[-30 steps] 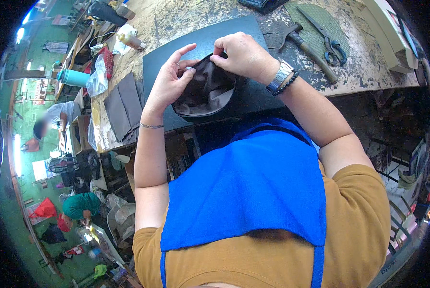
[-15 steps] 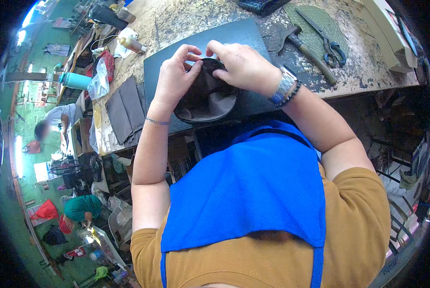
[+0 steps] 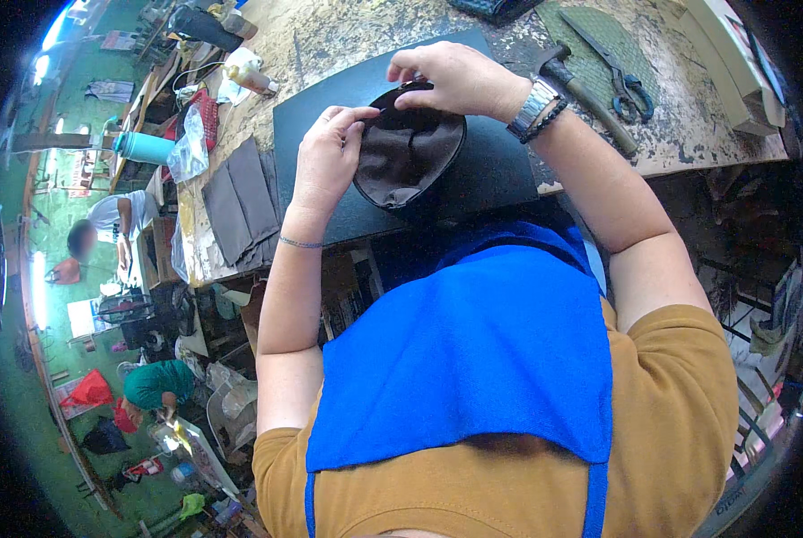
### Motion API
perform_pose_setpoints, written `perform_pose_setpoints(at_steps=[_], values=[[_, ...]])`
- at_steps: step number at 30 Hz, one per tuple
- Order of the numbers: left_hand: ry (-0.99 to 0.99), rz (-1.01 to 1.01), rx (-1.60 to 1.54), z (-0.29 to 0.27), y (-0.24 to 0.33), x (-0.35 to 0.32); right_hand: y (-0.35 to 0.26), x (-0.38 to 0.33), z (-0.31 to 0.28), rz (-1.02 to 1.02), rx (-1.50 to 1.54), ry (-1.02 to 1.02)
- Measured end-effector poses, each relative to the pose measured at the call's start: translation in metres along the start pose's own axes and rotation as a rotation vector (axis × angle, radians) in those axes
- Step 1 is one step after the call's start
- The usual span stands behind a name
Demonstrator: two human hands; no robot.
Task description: The person is assembling a leather bag by fitting a lining into the leather shell and checking for alignment.
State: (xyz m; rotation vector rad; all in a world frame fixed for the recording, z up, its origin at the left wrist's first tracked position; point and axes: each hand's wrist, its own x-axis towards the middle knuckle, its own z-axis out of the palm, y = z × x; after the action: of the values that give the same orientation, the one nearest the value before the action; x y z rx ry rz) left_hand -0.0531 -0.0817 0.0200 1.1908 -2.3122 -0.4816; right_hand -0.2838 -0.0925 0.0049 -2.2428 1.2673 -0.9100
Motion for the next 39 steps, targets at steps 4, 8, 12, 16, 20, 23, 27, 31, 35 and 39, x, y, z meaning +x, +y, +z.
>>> perform_pose_setpoints(at_steps=[4, 8, 12, 16, 20, 23, 27, 31, 35, 39], values=[[-0.038, -0.055, -0.074, 0.000, -0.002, 0.000, -0.007, 0.002, 0.005, -0.234, -0.103, 0.050], [-0.052, -0.052, -0.092, 0.002, -0.007, 0.000, -0.011, 0.003, 0.007, -0.331, -0.258, 0.018], [-0.055, -0.050, -0.122, 0.002, -0.011, 0.000, -0.013, 0.007, 0.008, -0.318, -0.298, -0.023], [0.023, -0.192, -0.199, 0.004, -0.007, 0.000, -0.011, 0.008, 0.007, -0.331, -0.232, -0.060], [0.042, -0.213, -0.270, 0.004, -0.009, -0.002, -0.009, 0.012, 0.005, -0.199, -0.185, -0.067], [0.046, -0.221, -0.320, 0.004, -0.011, 0.000, -0.009, 0.017, 0.007, -0.156, -0.138, -0.049], [0.034, -0.252, -0.369, 0.005, -0.013, 0.002, -0.006, 0.021, 0.011, -0.146, -0.141, -0.031], [0.029, -0.204, -0.269, 0.007, -0.013, 0.004, -0.007, 0.023, 0.013, -0.125, -0.134, -0.031], [-0.012, -0.231, -0.196, 0.008, -0.010, 0.008, -0.007, 0.023, 0.015, -0.133, -0.131, -0.021], [0.051, -0.191, -0.147, 0.015, -0.013, 0.014, -0.005, 0.024, 0.017, -0.143, -0.153, 0.010]])
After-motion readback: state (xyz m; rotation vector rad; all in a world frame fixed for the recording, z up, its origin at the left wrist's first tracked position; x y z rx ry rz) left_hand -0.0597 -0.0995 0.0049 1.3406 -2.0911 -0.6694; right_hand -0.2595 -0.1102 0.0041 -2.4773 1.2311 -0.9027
